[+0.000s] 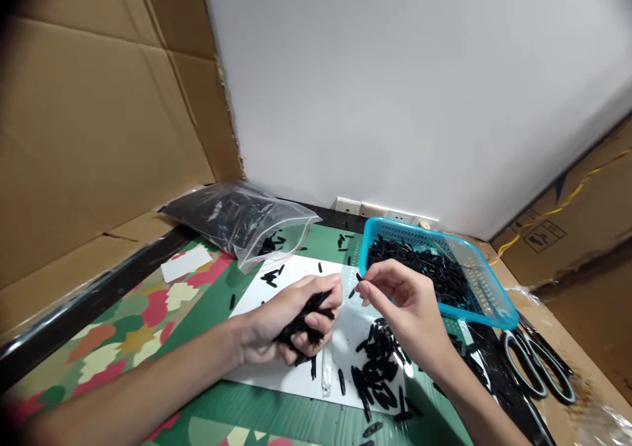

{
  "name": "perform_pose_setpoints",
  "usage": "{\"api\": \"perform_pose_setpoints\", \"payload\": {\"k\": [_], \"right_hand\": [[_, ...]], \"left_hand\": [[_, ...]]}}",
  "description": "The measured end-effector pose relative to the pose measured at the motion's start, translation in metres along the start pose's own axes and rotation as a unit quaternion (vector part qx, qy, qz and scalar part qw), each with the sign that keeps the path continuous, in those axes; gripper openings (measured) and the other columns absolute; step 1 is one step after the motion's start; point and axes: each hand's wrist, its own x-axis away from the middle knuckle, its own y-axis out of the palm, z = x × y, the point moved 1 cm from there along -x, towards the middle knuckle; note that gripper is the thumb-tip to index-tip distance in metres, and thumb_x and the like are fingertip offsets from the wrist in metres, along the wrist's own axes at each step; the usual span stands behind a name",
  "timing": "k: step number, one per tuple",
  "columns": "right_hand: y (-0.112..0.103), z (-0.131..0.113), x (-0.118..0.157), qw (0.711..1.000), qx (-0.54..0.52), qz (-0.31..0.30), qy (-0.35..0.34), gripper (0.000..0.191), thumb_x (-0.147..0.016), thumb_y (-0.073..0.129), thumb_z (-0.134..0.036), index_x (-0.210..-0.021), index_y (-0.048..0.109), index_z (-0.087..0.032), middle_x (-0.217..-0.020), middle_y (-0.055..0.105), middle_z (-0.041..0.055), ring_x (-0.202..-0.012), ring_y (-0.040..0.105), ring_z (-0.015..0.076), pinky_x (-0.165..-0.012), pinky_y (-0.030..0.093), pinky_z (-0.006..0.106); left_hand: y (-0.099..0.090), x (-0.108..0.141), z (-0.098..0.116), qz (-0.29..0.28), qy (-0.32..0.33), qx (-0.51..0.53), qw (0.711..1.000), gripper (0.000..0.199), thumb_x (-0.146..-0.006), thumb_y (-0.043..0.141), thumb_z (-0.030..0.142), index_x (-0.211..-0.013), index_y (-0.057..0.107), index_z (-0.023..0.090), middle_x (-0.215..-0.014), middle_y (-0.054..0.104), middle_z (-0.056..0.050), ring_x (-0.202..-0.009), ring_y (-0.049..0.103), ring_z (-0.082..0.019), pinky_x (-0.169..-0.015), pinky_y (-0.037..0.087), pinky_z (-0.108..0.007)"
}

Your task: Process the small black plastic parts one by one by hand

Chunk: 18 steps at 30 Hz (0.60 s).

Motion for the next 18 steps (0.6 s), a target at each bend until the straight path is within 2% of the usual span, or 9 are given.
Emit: {"api": "perform_pose_setpoints", "payload": {"k": [4,10,18], "right_hand": [[-0.001,0.017,0.021,0.994,-0.098,0.002,0.038,0.017,-0.092,0.086,-0.035,-0.094,0.076,-0.021,-0.08,0.076,0.001,-0.066,0.071,0.0118,-0.063,0.06,0.02],[0.006,0.027,0.029,0.983,-0.159,-0.061,0.066,0.017,-0.093,0.086,-0.032,-0.104,0.076,-0.022,-0.088,0.078,0.0023,-0.074,0.071,0.0116,-0.069,0.06,0.02],[0.004,0.021,0.027,0.983,-0.171,-0.039,0.046,0.015,-0.091,0.088,-0.032,-0.098,0.079,-0.022,-0.085,0.079,0.0011,-0.075,0.075,0.0116,-0.072,0.061,0.02]], "left_hand": [[0.003,-0.009,-0.012,-0.002,-0.046,0.003,0.999,0.058,-0.088,0.071,0.074,-0.08,0.043,0.025,-0.061,0.032,0.009,-0.041,0.025,-0.006,-0.03,0.017,-0.009],[0.002,-0.014,-0.019,0.025,-0.097,0.026,0.995,0.059,-0.084,0.078,0.071,-0.08,0.043,0.024,-0.061,0.034,0.01,-0.04,0.025,-0.004,-0.029,0.017,-0.009],[-0.003,-0.014,-0.021,0.053,-0.064,0.012,0.996,0.06,-0.08,0.082,0.069,-0.079,0.042,0.024,-0.061,0.034,0.01,-0.042,0.022,-0.004,-0.032,0.014,-0.01]]}}
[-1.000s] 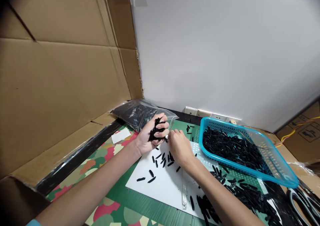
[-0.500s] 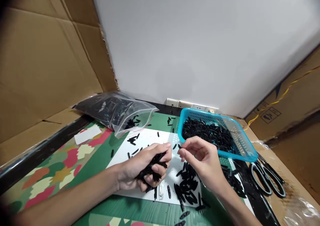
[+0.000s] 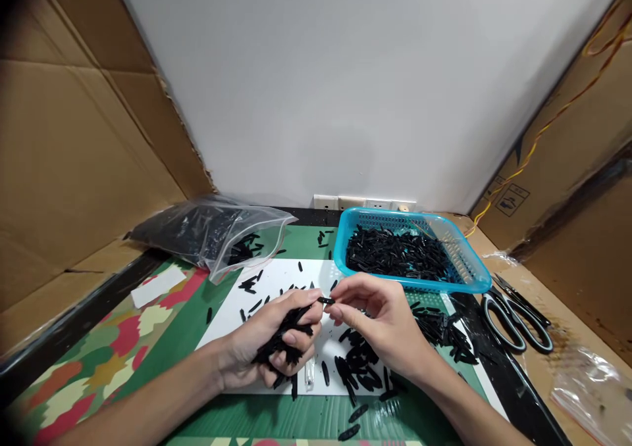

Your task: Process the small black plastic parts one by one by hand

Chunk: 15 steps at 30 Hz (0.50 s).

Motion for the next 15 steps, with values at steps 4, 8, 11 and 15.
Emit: {"api": "perform_pose_setpoints", "payload": {"k": [4,8,11,15], "right_hand": [[0.0013,0.0003,-0.001,1.0,0.019,0.001,0.001,0.014,-0.092,0.087,-0.033,-0.094,0.08,-0.021,-0.081,0.079,0.0008,-0.074,0.075,0.0126,-0.071,0.06,0.021],[0.0009,0.0028,-0.0018,0.999,0.033,0.007,0.005,0.016,-0.093,0.084,-0.037,-0.094,0.08,-0.021,-0.081,0.079,0.0015,-0.073,0.074,0.0131,-0.07,0.059,0.022],[0.0003,0.0039,-0.0029,0.999,0.039,0.007,0.011,0.019,-0.094,0.083,-0.039,-0.093,0.08,-0.021,-0.08,0.079,0.0019,-0.071,0.073,0.0134,-0.068,0.059,0.022],[0.0006,0.0034,-0.0046,0.999,0.036,0.007,0.014,0.02,-0.094,0.082,-0.039,-0.092,0.081,-0.02,-0.077,0.078,0.0019,-0.069,0.072,0.0133,-0.067,0.058,0.022]], "left_hand": [[-0.0012,-0.0001,-0.001,0.009,0.012,-0.007,1.0,0.059,-0.083,0.079,0.069,-0.08,0.041,0.025,-0.061,0.034,0.01,-0.042,0.022,-0.005,-0.032,0.012,-0.011],[0.0009,0.0012,0.0,0.01,0.006,-0.01,1.0,0.063,-0.077,0.083,0.072,-0.08,0.04,0.025,-0.061,0.034,0.011,-0.042,0.021,-0.004,-0.031,0.01,-0.011],[0.0024,0.0021,0.0011,0.011,0.004,-0.012,1.0,0.067,-0.074,0.084,0.074,-0.079,0.039,0.025,-0.061,0.034,0.011,-0.042,0.022,-0.004,-0.031,0.01,-0.011],[0.0017,0.0016,0.0011,0.012,0.003,-0.016,1.0,0.067,-0.075,0.083,0.074,-0.079,0.038,0.025,-0.061,0.034,0.011,-0.042,0.021,-0.004,-0.03,0.01,-0.011]]}}
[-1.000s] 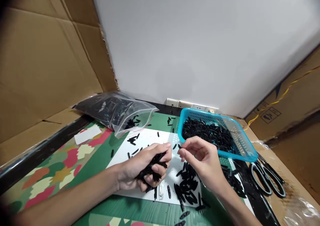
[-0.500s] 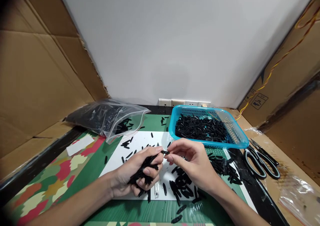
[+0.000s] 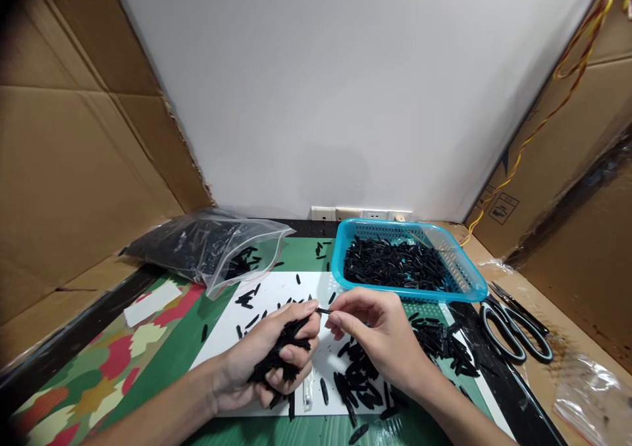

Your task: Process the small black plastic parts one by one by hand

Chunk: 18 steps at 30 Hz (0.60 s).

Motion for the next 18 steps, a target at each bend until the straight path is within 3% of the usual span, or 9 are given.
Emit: {"api": "perform_pose_setpoints", "payload": {"k": [12,18], "right_hand": [[-0.0001,-0.0005,0.0015,1.0,0.02,0.005,-0.008,0.024,-0.096,0.08,-0.042,-0.088,0.079,-0.019,-0.075,0.075,0.0023,-0.067,0.069,0.015,-0.065,0.056,0.025],[-0.0001,0.0016,0.0026,0.999,0.04,-0.003,-0.015,0.026,-0.098,0.077,-0.043,-0.087,0.079,-0.019,-0.075,0.075,0.0018,-0.067,0.068,0.0138,-0.065,0.055,0.024]], "left_hand": [[-0.0016,0.0007,0.0,0.001,0.001,-0.016,1.0,0.061,-0.083,0.076,0.072,-0.078,0.038,0.024,-0.061,0.034,0.01,-0.041,0.023,-0.005,-0.032,0.014,-0.011],[-0.0015,0.001,-0.0009,0.002,0.008,-0.016,1.0,0.064,-0.08,0.078,0.074,-0.078,0.038,0.024,-0.061,0.033,0.01,-0.043,0.019,-0.004,-0.032,0.013,-0.011]]}}
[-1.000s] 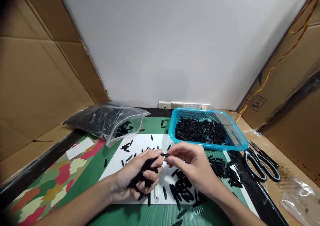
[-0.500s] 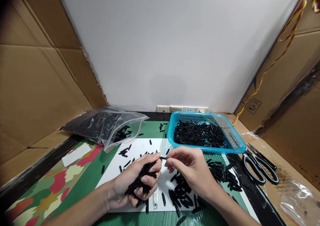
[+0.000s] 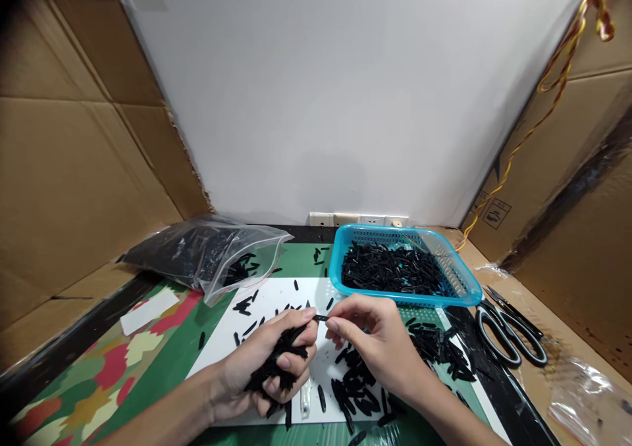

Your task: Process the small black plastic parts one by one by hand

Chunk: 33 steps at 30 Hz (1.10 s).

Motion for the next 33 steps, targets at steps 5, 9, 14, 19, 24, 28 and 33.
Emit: {"api": "perform_pose_setpoints", "payload": {"k": [5,9,14,19,24,28,33], "right_hand": [[0.0,0.0,-0.001,1.0,0.008,0.0,-0.002,0.029,-0.098,0.076,-0.046,-0.088,0.079,-0.019,-0.075,0.075,0.0026,-0.067,0.068,0.015,-0.065,0.056,0.026],[0.001,-0.001,-0.001,1.0,0.016,0.006,-0.001,0.032,-0.099,0.075,-0.048,-0.088,0.078,-0.018,-0.074,0.074,0.0029,-0.066,0.067,0.0154,-0.064,0.056,0.026],[0.002,0.001,0.001,1.0,0.027,0.009,-0.01,0.032,-0.101,0.072,-0.048,-0.089,0.078,-0.019,-0.075,0.073,0.0028,-0.066,0.067,0.015,-0.064,0.055,0.026],[0.002,0.003,0.001,0.999,0.044,0.009,-0.023,0.03,-0.101,0.072,-0.046,-0.089,0.079,-0.02,-0.076,0.074,0.0028,-0.067,0.066,0.0147,-0.064,0.054,0.025],[0.003,0.003,0.0,0.999,0.04,0.012,-0.029,0.027,-0.1,0.074,-0.045,-0.09,0.079,-0.02,-0.076,0.074,0.0025,-0.065,0.067,0.0149,-0.063,0.055,0.025],[0.005,0.001,0.0,0.998,0.049,0.011,-0.038,0.029,-0.101,0.071,-0.045,-0.089,0.078,-0.02,-0.076,0.075,0.0027,-0.064,0.068,0.0153,-0.061,0.056,0.025],[0.002,-0.008,0.0,0.972,0.176,0.055,-0.148,0.02,-0.105,0.066,-0.033,-0.092,0.077,-0.021,-0.078,0.078,0.003,-0.066,0.07,0.0167,-0.063,0.054,0.027]], "left_hand": [[0.001,0.001,0.0,0.006,-0.008,-0.003,1.0,0.066,-0.078,0.08,0.074,-0.079,0.037,0.025,-0.061,0.033,0.01,-0.042,0.022,-0.004,-0.031,0.011,-0.012],[0.002,0.001,0.0,0.007,0.011,-0.006,1.0,0.065,-0.078,0.079,0.074,-0.078,0.038,0.024,-0.059,0.032,0.011,-0.043,0.019,-0.004,-0.032,0.011,-0.011],[-0.001,0.0,-0.003,0.0,0.009,0.0,1.0,0.065,-0.078,0.079,0.075,-0.078,0.038,0.024,-0.06,0.033,0.01,-0.045,0.019,-0.004,-0.035,0.012,-0.011],[-0.002,0.001,-0.003,0.0,0.009,-0.001,1.0,0.063,-0.079,0.078,0.075,-0.079,0.039,0.025,-0.061,0.033,0.01,-0.044,0.021,-0.005,-0.034,0.012,-0.012],[0.002,0.003,-0.002,0.011,0.016,-0.015,1.0,0.065,-0.078,0.077,0.078,-0.079,0.039,0.025,-0.059,0.033,0.01,-0.041,0.02,-0.005,-0.031,0.012,-0.012],[-0.001,0.001,-0.005,0.017,0.03,-0.01,0.999,0.064,-0.078,0.076,0.078,-0.08,0.04,0.025,-0.06,0.034,0.01,-0.042,0.019,-0.005,-0.032,0.012,-0.012],[-0.003,0.001,-0.004,0.025,0.04,-0.007,0.999,0.064,-0.078,0.077,0.078,-0.08,0.041,0.025,-0.061,0.033,0.01,-0.044,0.02,-0.005,-0.034,0.011,-0.012]]}}
